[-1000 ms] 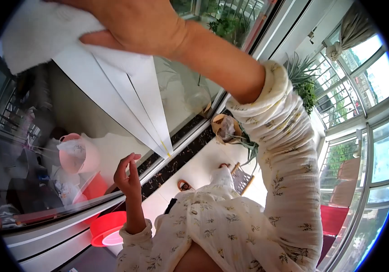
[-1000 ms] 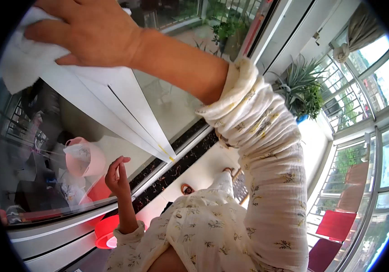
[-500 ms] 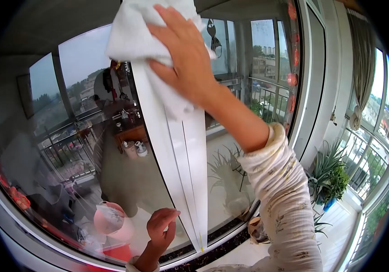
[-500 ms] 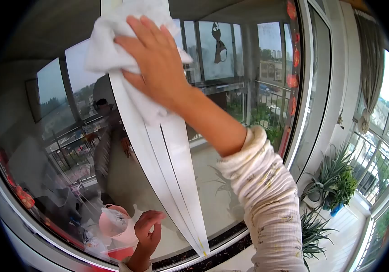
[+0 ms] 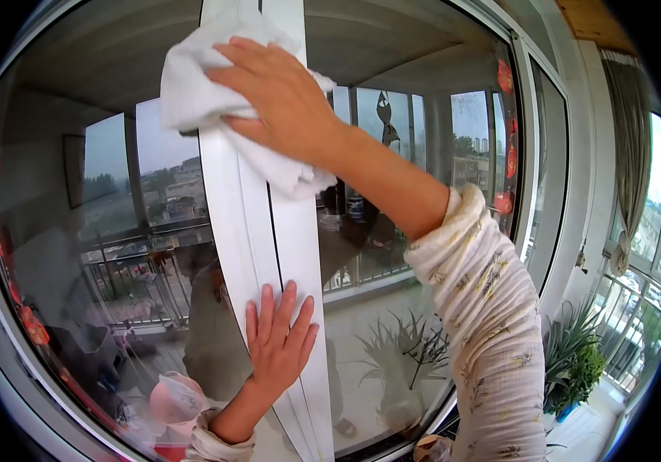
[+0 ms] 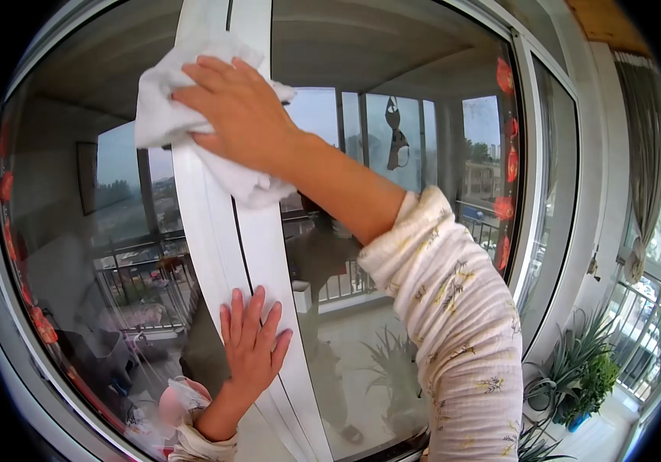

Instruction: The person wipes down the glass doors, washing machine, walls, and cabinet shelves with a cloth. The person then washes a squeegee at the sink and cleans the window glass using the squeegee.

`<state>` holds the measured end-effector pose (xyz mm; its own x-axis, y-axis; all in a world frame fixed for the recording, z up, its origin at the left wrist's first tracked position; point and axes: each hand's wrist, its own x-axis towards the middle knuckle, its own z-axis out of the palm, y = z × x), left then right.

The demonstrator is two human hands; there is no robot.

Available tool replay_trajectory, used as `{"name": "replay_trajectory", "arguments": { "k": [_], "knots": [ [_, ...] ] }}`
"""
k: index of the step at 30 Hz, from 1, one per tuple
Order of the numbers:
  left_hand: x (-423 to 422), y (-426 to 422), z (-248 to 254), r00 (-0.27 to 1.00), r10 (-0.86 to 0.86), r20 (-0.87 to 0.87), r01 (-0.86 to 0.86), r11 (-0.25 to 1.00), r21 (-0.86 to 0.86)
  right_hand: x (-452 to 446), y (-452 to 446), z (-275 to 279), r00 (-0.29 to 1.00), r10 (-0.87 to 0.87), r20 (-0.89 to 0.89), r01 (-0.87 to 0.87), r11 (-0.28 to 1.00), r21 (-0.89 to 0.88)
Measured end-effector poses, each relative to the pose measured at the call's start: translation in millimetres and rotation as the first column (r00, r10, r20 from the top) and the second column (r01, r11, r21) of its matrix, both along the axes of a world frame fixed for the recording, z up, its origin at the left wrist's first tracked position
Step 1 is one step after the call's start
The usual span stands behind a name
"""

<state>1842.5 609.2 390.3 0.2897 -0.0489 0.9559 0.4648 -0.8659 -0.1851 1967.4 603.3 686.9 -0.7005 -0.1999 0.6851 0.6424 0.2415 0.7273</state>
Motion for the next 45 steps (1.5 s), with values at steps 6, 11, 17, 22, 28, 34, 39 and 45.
{"name": "replay_trajectory", "arguments": {
  "k": [6, 11, 17, 22, 28, 34, 39, 45],
  "knots": [
    [9.3, 5.3, -8.3, 0.982, 0.186, -0.012, -0.185, 0.982, 0.039, 72.4, 4.5, 125.4, 0.945, 0.168, -0.28, -0.111, 0.972, 0.209],
    [8.5, 5.7, -11.9, 0.965, 0.258, -0.042, -0.256, 0.965, 0.046, 179.2, -26.7, 129.7, 0.942, 0.089, -0.325, 0.003, 0.962, 0.273],
    [15.1, 3.5, -12.0, 0.933, 0.358, -0.044, -0.356, 0.933, 0.053, 367.9, -98.6, 121.5, 0.606, -0.003, -0.795, 0.255, 0.948, 0.191],
    [15.4, -0.3, -11.3, 0.915, 0.401, -0.042, -0.398, 0.915, 0.066, 360.3, -103.3, 94.7, 0.575, -0.133, -0.807, 0.347, 0.933, 0.093],
    [15.6, -2.0, -11.5, 0.875, 0.484, -0.014, -0.48, 0.87, 0.11, 264.3, -71.3, 52.2, 0.978, -0.147, 0.146, 0.13, 0.984, 0.121],
    [22.5, -1.7, -10.0, 0.885, 0.466, 0.019, -0.464, 0.875, 0.137, 449.8, -116.2, 121.1, 0.815, -0.032, -0.579, 0.169, 0.968, 0.185],
    [26.7, -2.2, -7.0, 0.896, 0.444, 0.022, -0.441, 0.881, 0.172, 517.7, -141.7, 58.6, 0.555, -0.148, -0.818, 0.275, 0.961, 0.013],
    [30.0, -1.9, -7.0, 0.91, 0.412, 0.046, -0.414, 0.896, 0.159, 494.3, -155.8, -99.9, 0.714, -0.112, -0.691, 0.108, 0.993, -0.05]
  ]
}}
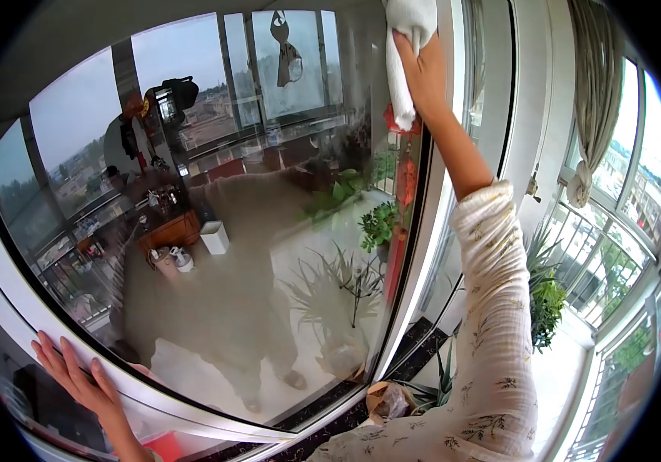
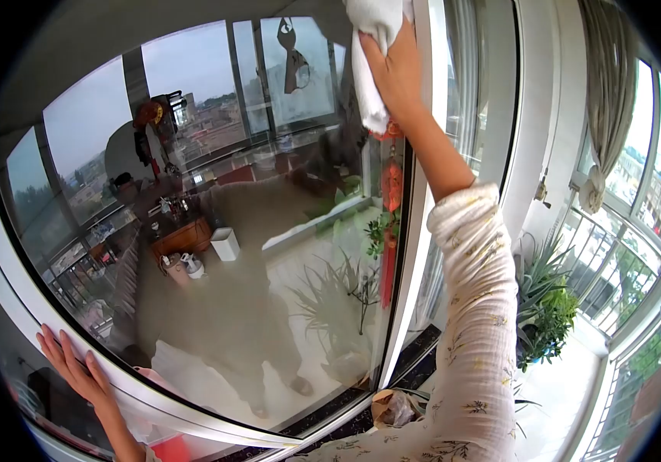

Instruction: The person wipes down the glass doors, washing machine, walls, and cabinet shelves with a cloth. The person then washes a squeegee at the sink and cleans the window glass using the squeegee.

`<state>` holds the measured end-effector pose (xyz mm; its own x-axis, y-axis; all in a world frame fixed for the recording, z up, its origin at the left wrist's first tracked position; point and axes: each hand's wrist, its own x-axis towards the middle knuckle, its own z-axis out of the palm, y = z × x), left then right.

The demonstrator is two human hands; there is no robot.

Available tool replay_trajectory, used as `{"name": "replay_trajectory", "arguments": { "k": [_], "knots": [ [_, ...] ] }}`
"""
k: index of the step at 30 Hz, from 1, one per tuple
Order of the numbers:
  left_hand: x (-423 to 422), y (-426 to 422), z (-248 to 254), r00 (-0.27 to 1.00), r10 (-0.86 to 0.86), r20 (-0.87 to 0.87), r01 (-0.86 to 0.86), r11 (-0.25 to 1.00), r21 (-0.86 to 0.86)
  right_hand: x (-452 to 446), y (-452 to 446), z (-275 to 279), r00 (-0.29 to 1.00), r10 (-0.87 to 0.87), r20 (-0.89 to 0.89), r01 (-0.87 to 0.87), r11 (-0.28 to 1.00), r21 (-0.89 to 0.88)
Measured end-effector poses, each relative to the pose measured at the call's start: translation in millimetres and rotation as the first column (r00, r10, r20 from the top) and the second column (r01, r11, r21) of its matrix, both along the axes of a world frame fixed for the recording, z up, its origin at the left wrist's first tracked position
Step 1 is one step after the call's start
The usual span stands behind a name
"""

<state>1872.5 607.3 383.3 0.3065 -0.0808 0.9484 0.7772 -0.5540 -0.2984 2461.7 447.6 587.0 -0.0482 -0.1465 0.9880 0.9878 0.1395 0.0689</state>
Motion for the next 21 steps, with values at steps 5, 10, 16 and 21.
{"name": "replay_trajectory", "arguments": {
  "k": [5, 10, 16, 21],
  "knots": [
    [-2.6, 3.7, 1.9, 0.999, -0.046, -0.023, 0.047, 0.999, 0.024, -63.9, 12.5, -195.1, 0.964, -0.03, -0.264, -0.004, 0.992, -0.126],
    [-6.9, 2.9, 2.0, 0.997, -0.079, -0.023, 0.078, 0.997, -0.014, -231.6, 44.1, -222.5, 0.985, 0.036, 0.167, 0.024, 0.939, -0.343],
    [-11.8, 3.1, -1.5, 0.996, -0.093, -0.016, 0.092, 0.995, -0.045, -241.0, 51.8, -74.1, 0.876, 0.08, 0.476, 0.084, 0.946, -0.313],
    [-10.5, 0.9, 0.2, 0.994, -0.104, -0.018, 0.103, 0.993, -0.055, -80.9, 28.2, -33.5, 0.993, 0.028, -0.118, -0.025, 0.999, 0.027]
  ]
}}
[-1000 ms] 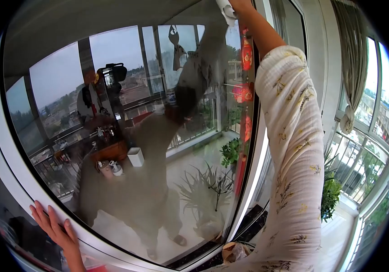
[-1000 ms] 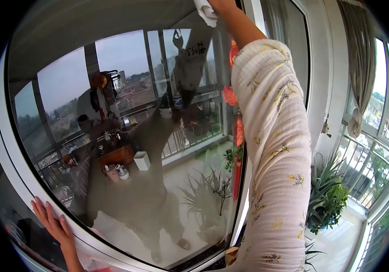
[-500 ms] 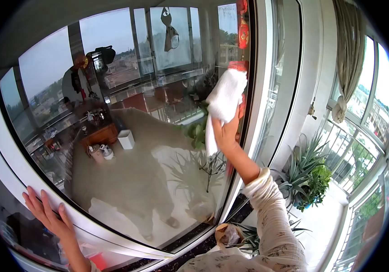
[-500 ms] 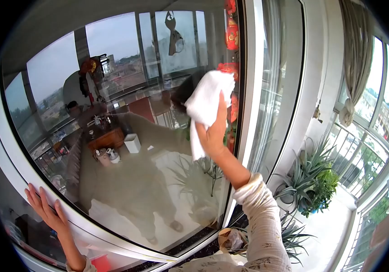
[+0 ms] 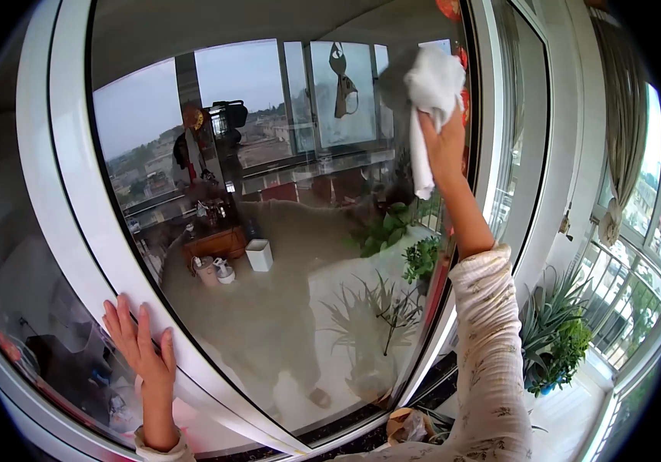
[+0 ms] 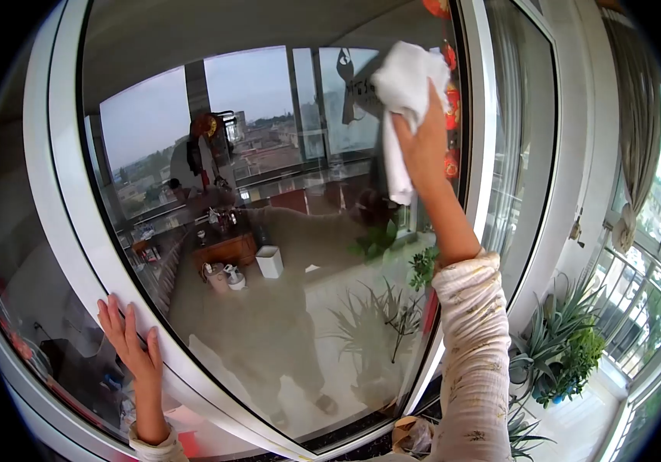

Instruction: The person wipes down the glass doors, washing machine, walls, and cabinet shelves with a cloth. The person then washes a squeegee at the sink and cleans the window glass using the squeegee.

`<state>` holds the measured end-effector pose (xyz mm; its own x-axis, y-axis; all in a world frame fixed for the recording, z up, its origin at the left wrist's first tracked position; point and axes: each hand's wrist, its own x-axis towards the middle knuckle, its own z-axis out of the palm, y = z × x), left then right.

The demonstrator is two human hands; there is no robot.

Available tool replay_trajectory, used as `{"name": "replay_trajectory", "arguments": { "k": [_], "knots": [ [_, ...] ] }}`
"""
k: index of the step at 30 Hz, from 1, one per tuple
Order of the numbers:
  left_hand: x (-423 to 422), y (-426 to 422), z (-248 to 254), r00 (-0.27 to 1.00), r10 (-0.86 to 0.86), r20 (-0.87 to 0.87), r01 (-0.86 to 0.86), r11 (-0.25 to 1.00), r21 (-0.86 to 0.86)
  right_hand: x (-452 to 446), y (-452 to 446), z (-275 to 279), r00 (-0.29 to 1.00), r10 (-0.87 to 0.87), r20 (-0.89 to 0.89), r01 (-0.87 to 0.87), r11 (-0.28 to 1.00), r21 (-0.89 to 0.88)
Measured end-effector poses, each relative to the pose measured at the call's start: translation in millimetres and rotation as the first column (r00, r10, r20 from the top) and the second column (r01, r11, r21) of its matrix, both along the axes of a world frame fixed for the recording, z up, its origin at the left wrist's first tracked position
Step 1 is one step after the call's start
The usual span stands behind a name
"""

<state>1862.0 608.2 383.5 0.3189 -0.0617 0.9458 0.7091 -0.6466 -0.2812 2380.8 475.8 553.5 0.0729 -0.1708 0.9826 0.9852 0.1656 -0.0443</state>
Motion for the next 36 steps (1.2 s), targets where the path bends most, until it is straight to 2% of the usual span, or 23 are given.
{"name": "replay_trajectory", "arguments": {
  "k": [2, 4, 6, 8, 10, 12, 14, 16, 17, 18, 19, 22, 23, 26, 27, 29, 32, 34, 36],
  "knots": [
    [0.8, 0.5, 0.7, 1.0, -0.006, -0.002, 0.006, 1.0, 0.007, 30.8, -11.8, -28.4, 0.938, 0.192, -0.289, -0.188, 0.981, 0.042],
    [0.5, -2.2, 1.9, 1.0, -0.01, 0.002, 0.01, 1.0, -0.003, 8.0, -5.0, -65.1, 0.945, 0.083, -0.317, -0.069, 0.996, 0.054],
    [-0.5, 2.0, -1.4, 1.0, -0.018, 0.023, 0.018, 1.0, -0.002, -55.3, 17.3, -104.6, 0.989, -0.072, -0.126, 0.079, 0.996, 0.046],
    [-0.3, 2.9, -0.7, 0.999, -0.035, 0.026, 0.035, 0.999, 0.008, -145.9, 16.5, -106.3, 0.971, 0.006, 0.24, 0.057, 0.966, -0.254],
    [0.4, 2.7, -0.4, 0.997, -0.068, 0.041, 0.067, 0.998, 0.022, -200.8, 27.9, -89.7, 0.767, 0.117, 0.631, 0.176, 0.907, -0.382],
    [1.0, 3.5, 0.5, 0.991, -0.119, 0.067, 0.118, 0.993, 0.02, -220.4, 46.3, -47.7, 0.735, 0.134, 0.665, 0.13, 0.934, -0.332],
    [0.0, 2.5, 0.3, 0.991, -0.118, 0.068, 0.118, 0.993, 0.009, -227.1, 54.7, 14.7, 0.794, 0.033, 0.607, 0.106, 0.976, -0.191],
    [-0.6, 3.7, 0.5, 0.987, -0.143, 0.074, 0.143, 0.99, 0.006, -222.6, 71.9, 74.9, 0.914, 0.056, 0.402, 0.027, 0.98, -0.198],
    [-1.6, 5.4, -0.6, 0.984, -0.161, 0.074, 0.162, 0.987, 0.004, -229.2, 79.6, 95.8, 0.899, -0.061, 0.434, 0.048, 0.998, 0.04],
    [-2.2, 7.8, -1.3, 0.98, -0.182, 0.08, 0.182, 0.983, 0.007, -238.8, 89.4, 108.8, 0.88, -0.187, 0.436, 0.064, 0.958, 0.281],
    [-1.7, 9.6, -0.5, 0.967, -0.236, 0.096, 0.234, 0.972, 0.03, -249.5, 102.0, 111.2, 0.911, -0.155, 0.382, 0.061, 0.968, 0.245],
    [-5.8, 5.6, 7.6, 0.942, -0.293, 0.162, 0.289, 0.956, 0.053, -284.6, 95.6, 80.0, 0.878, -0.115, 0.465, 0.038, 0.984, 0.171],
    [-10.2, 1.9, 14.1, 0.945, -0.278, 0.169, 0.275, 0.961, 0.045, -290.5, 93.4, 69.8, 0.87, -0.171, 0.463, 0.109, 0.981, 0.157],
    [-20.6, 5.5, 32.8, 0.797, -0.494, 0.348, 0.518, 0.855, 0.03, -293.1, 93.6, 51.9, 0.9, -0.048, 0.433, 0.023, 0.998, 0.063],
    [-18.0, -1.7, 38.2, 0.688, -0.572, 0.446, 0.654, 0.755, -0.041, -294.3, 93.6, 50.2, 0.91, -0.053, 0.41, 0.03, 0.998, 0.061],
    [-21.3, 4.3, 39.7, 0.722, -0.57, 0.393, 0.636, 0.77, -0.053, -300.0, 93.2, 46.6, 0.928, -0.063, 0.368, 0.051, 0.998, 0.042],
    [-23.6, 4.0, 37.9, 0.701, -0.593, 0.396, 0.668, 0.74, -0.073, -324.8, 90.1, 25.4, 0.952, 0.075, 0.296, -0.074, 0.997, -0.015],
    [-26.3, 1.8, 40.1, 0.709, -0.602, 0.368, 0.674, 0.732, -0.101, -347.4, 100.5, -7.1, 0.898, 0.343, 0.277, -0.333, 0.939, -0.084],
    [-27.0, -3.0, 39.9, 0.677, -0.635, 0.372, 0.711, 0.695, -0.106, -385.6, 100.4, -28.4, 0.864, 0.452, 0.22, -0.416, 0.888, -0.195]
  ]
}}
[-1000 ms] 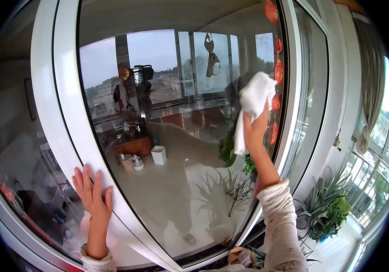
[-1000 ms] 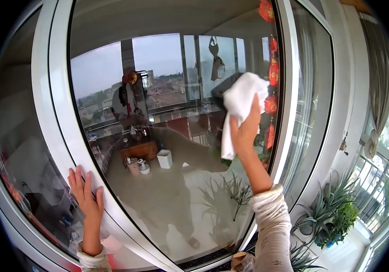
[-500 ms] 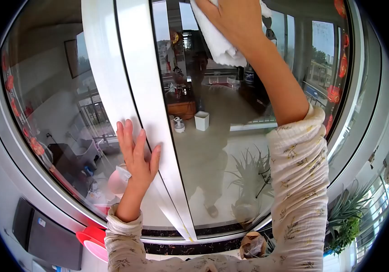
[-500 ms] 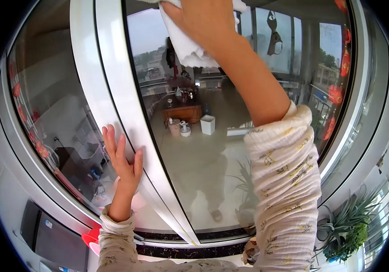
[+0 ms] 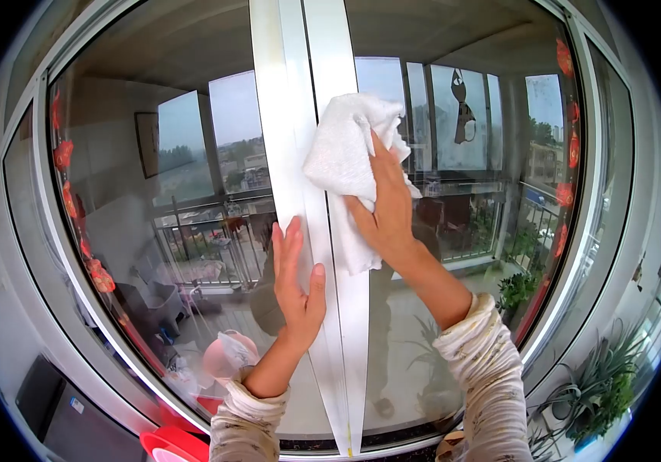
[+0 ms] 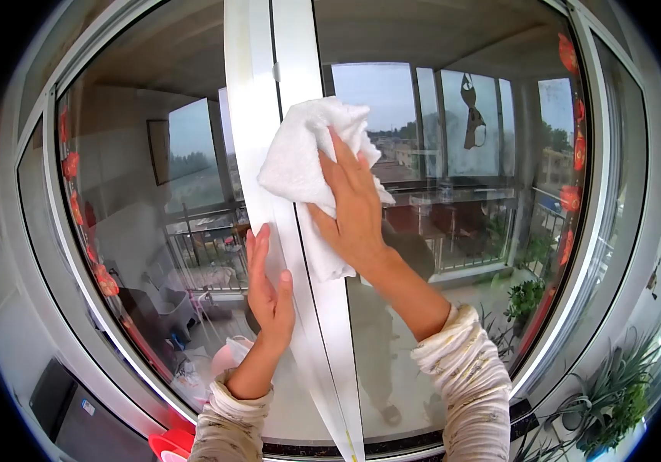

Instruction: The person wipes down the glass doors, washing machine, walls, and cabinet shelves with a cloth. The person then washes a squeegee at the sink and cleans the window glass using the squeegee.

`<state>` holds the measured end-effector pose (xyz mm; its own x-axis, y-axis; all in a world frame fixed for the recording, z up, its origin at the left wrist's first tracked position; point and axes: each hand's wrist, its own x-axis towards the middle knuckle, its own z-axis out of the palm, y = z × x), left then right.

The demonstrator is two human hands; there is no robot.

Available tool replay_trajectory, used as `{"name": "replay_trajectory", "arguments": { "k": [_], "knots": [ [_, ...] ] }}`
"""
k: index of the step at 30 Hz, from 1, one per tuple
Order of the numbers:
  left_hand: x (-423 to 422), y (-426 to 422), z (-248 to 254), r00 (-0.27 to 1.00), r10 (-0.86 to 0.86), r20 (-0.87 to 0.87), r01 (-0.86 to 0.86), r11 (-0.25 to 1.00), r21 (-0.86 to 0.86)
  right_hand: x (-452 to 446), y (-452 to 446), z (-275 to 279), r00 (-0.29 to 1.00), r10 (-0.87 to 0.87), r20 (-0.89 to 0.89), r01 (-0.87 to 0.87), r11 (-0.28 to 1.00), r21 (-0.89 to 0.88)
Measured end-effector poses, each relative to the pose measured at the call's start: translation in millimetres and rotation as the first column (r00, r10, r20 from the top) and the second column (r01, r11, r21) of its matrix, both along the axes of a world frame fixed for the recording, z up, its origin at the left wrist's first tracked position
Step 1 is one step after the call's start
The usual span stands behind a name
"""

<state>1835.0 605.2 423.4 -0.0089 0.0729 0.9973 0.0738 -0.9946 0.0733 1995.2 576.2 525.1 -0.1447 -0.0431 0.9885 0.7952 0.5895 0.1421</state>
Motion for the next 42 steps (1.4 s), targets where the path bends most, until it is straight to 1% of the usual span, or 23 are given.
{"name": "replay_trajectory", "arguments": {
  "k": [2, 3, 5, 7, 10, 12, 13, 18, 20, 21, 22, 23, 24, 25, 26, 28, 30, 34, 35, 36, 38, 40, 42],
  "knots": [
    [-4.0, -4.2, 2.0, 1.0, -0.004, -0.028, 0.005, 1.0, 0.01, -22.1, 5.8, -0.3, 0.995, -0.068, -0.078, 0.073, 0.995, 0.066],
    [-5.4, -2.8, 3.6, 0.999, -0.001, -0.036, 0.003, 0.999, 0.046, -25.6, 6.3, 0.0, 0.995, -0.05, -0.088, 0.055, 0.997, 0.06],
    [-11.6, -4.1, 5.1, 0.985, 0.137, -0.104, -0.128, 0.988, 0.089, -27.8, 5.6, 1.9, 0.994, -0.015, -0.108, 0.021, 0.998, 0.051],
    [-15.5, -7.0, 5.2, 0.95, 0.259, -0.173, -0.239, 0.963, 0.126, -20.5, 4.4, -3.1, 0.995, -0.095, -0.012, 0.096, 0.994, 0.049],
    [-19.2, 1.9, 2.1, 0.911, 0.346, -0.225, -0.304, 0.931, 0.202, -1.1, -12.3, -14.4, 0.958, -0.27, 0.096, 0.267, 0.963, 0.042],
    [-24.2, 15.2, -3.4, 0.94, 0.269, -0.211, -0.236, 0.957, 0.17, 22.3, -19.1, -29.0, 0.928, -0.356, 0.11, 0.354, 0.935, 0.041],
    [-25.9, 19.5, -4.7, 0.952, 0.227, -0.204, -0.197, 0.968, 0.157, 35.6, -23.2, -36.2, 0.914, -0.4, 0.063, 0.397, 0.916, 0.056],
    [-24.2, 22.8, -8.2, 0.907, 0.348, -0.237, -0.286, 0.923, 0.259, 81.8, -29.7, -58.9, 0.852, -0.484, -0.202, 0.508, 0.856, 0.092],
    [-18.2, 20.8, -7.9, 0.881, 0.413, -0.23, -0.342, 0.893, 0.294, 87.4, -21.6, -70.3, 0.818, -0.439, -0.372, 0.499, 0.863, 0.078],
    [-13.0, 18.6, -7.1, 0.885, 0.419, -0.203, -0.353, 0.888, 0.295, 73.7, -12.7, -77.5, 0.764, -0.316, -0.562, 0.417, 0.907, 0.057],
    [-10.4, 16.4, -7.2, 0.888, 0.421, -0.182, -0.358, 0.885, 0.298, 61.6, -4.5, -89.7, 0.734, -0.413, -0.54, 0.51, 0.859, 0.036],
    [-8.5, 15.8, -10.4, 0.878, 0.446, -0.176, -0.381, 0.872, 0.307, 44.6, -7.2, -100.7, 0.792, -0.446, -0.418, 0.498, 0.867, 0.019],
    [-3.9, 17.2, -8.8, 0.867, 0.475, -0.155, -0.41, 0.853, 0.322, 25.5, -13.5, -111.2, 0.853, -0.45, -0.265, 0.448, 0.891, -0.073],
    [-1.7, 16.2, -7.3, 0.863, 0.482, -0.153, -0.414, 0.847, 0.333, 19.5, -17.9, -118.6, 0.901, -0.425, -0.087, 0.42, 0.905, -0.073],
    [-1.8, 14.3, -8.1, 0.855, 0.496, -0.153, -0.425, 0.838, 0.342, 25.6, -14.5, -120.4, 0.902, -0.428, -0.05, 0.429, 0.903, 0.012],
    [2.3, 12.2, -8.2, 0.816, 0.558, -0.147, -0.482, 0.799, 0.36, 49.5, -25.9, -111.7, 0.911, -0.404, 0.083, 0.405, 0.914, 0.004],
    [4.3, 15.7, -10.1, 0.802, 0.581, -0.139, -0.507, 0.785, 0.355, 83.4, -33.8, -107.2, 0.918, -0.38, 0.115, 0.379, 0.925, 0.036],
    [4.2, 19.1, -11.6, 0.772, 0.622, -0.131, -0.541, 0.751, 0.379, 186.0, -52.1, -136.9, 0.85, -0.469, -0.242, 0.491, 0.87, 0.041],
    [5.1, 19.7, -11.5, 0.772, 0.622, -0.127, -0.538, 0.748, 0.388, 216.6, -59.4, -151.3, 0.828, -0.425, -0.367, 0.471, 0.881, 0.043],
    [6.3, 21.4, -10.7, 0.772, 0.623, -0.125, -0.534, 0.742, 0.404, 250.8, -60.2, -177.4, 0.776, -0.29, -0.56, 0.361, 0.932, 0.018],
    [4.3, 24.7, -10.9, 0.767, 0.628, -0.13, -0.526, 0.732, 0.433, 323.9, -72.9, -240.3, 0.619, -0.33, -0.713, 0.373, 0.922, -0.104],
    [3.5, 24.7, -12.5, 0.744, 0.657, -0.123, -0.548, 0.704, 0.452, 345.4, -87.3, -306.2, 0.46, -0.291, -0.839, 0.397, 0.912, -0.099],
    [4.8, 22.6, -10.2, 0.739, 0.664, -0.114, -0.544, 0.687, 0.482, 335.9, -84.5, -396.0, 0.203, -0.291, -0.935, 0.394, 0.898, -0.194]
  ]
}}
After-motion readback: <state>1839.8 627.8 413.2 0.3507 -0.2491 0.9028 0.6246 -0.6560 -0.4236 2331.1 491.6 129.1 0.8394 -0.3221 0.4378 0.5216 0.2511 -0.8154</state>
